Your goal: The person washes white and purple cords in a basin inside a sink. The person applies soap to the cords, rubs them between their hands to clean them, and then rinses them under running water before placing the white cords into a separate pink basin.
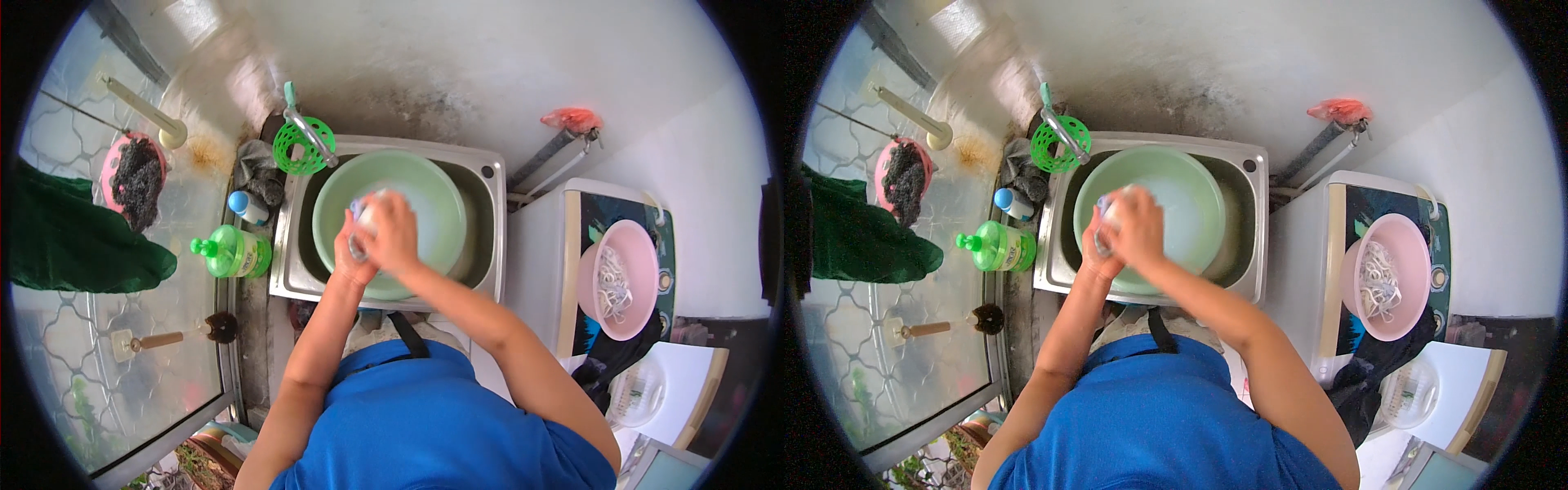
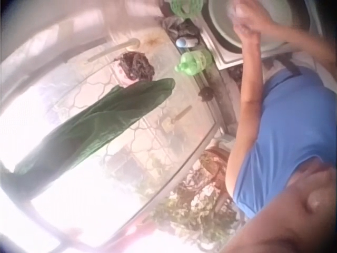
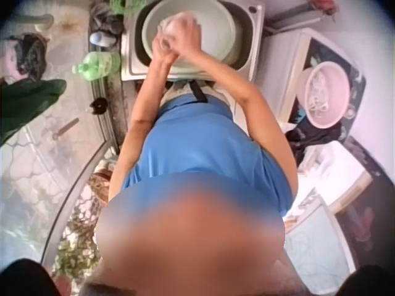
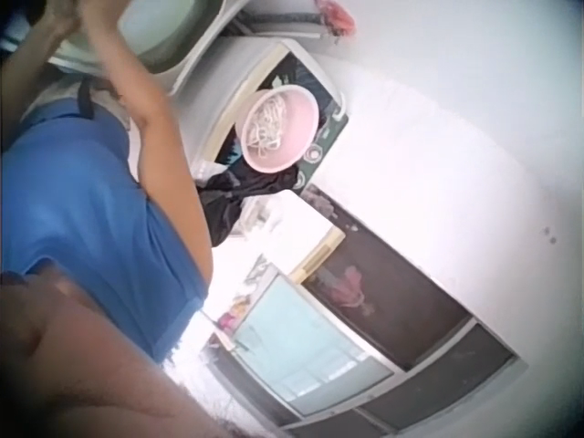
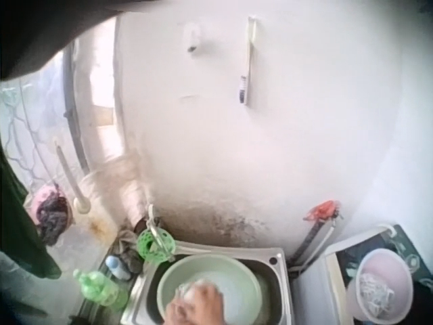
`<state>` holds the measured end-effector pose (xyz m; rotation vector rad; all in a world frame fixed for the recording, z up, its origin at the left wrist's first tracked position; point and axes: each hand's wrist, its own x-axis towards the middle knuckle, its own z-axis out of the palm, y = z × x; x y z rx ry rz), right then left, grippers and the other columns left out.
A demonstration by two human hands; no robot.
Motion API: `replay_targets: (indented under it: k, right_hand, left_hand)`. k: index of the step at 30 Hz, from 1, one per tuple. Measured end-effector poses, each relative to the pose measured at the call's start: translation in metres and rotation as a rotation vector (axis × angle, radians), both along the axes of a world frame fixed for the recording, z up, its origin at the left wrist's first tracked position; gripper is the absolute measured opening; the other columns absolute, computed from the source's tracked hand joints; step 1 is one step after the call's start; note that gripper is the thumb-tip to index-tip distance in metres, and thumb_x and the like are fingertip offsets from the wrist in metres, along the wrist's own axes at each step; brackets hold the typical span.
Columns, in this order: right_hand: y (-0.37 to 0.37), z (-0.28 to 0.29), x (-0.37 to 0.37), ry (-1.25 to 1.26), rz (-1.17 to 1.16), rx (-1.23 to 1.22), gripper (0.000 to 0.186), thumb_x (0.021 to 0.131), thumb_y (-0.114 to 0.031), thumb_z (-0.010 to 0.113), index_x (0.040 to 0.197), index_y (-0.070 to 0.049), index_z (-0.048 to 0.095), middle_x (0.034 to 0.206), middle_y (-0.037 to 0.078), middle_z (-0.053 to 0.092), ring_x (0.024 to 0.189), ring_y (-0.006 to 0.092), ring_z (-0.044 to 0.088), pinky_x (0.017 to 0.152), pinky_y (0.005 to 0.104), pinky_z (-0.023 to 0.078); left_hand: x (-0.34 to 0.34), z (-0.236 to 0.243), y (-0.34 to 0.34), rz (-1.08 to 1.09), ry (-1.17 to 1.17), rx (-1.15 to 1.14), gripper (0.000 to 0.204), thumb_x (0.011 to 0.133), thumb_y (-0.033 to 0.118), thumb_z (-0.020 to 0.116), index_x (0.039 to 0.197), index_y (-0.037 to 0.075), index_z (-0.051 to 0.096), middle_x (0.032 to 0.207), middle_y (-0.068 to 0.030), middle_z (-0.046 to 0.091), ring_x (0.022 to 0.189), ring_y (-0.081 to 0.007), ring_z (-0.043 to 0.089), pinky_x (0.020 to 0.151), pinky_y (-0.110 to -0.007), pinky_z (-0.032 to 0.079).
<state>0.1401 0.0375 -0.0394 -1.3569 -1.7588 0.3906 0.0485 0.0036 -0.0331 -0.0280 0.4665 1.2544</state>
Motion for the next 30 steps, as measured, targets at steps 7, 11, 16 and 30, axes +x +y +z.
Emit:
replay_targets:
  k: [7, 11, 16, 30]
  right_hand:
    - [0.010, 0.008, 0.004, -0.034, 0.008, -0.109, 0.057, 0.063, -0.038, 0.075, 0.110, -0.014, 0.055, 0.109, 0.013, 0.048, 0.102, 0.0335, 0.048, 0.080, 0.0470, 0.040]
    - [-0.014, 0.014, 0.006, -0.092, 0.033, 0.054, 0.052, 0.066, -0.029, 0.075, 0.110, -0.013, 0.053, 0.111, 0.016, 0.046, 0.101, 0.0366, 0.047, 0.079, 0.0468, 0.040]
    - [-0.023, 0.019, 0.012, -0.126, 0.143, 0.199, 0.050, 0.064, -0.032, 0.073, 0.107, -0.014, 0.057, 0.111, 0.015, 0.048, 0.102, 0.0358, 0.048, 0.079, 0.0484, 0.041]
    - [0.004, 0.005, 0.026, 0.100, -0.149, 0.013, 0.059, 0.063, -0.031, 0.075, 0.114, -0.016, 0.052, 0.110, 0.015, 0.048, 0.098, 0.0330, 0.051, 0.075, 0.0482, 0.041]
  left_hand:
    - [0.010, -0.003, 0.004, -0.055, -0.024, -0.013, 0.044, 0.094, 0.040, 0.034, 0.127, 0.012, 0.044, 0.128, -0.0082, 0.047, 0.115, -0.0254, 0.048, 0.100, -0.043, 0.035]
    - [0.010, -0.006, 0.010, -0.036, -0.054, 0.132, 0.049, 0.094, 0.043, 0.035, 0.131, 0.013, 0.040, 0.131, -0.0080, 0.044, 0.117, -0.0267, 0.044, 0.098, -0.044, 0.036]
    - [0.008, -0.013, 0.010, -0.044, -0.082, 0.191, 0.048, 0.094, 0.043, 0.035, 0.131, 0.013, 0.041, 0.129, -0.0085, 0.046, 0.117, -0.0274, 0.045, 0.098, -0.044, 0.036]
    - [0.031, -0.005, 0.003, -0.057, 0.003, 0.012, 0.046, 0.095, 0.039, 0.034, 0.128, 0.008, 0.043, 0.129, -0.0091, 0.048, 0.117, -0.0260, 0.045, 0.102, -0.040, 0.033]
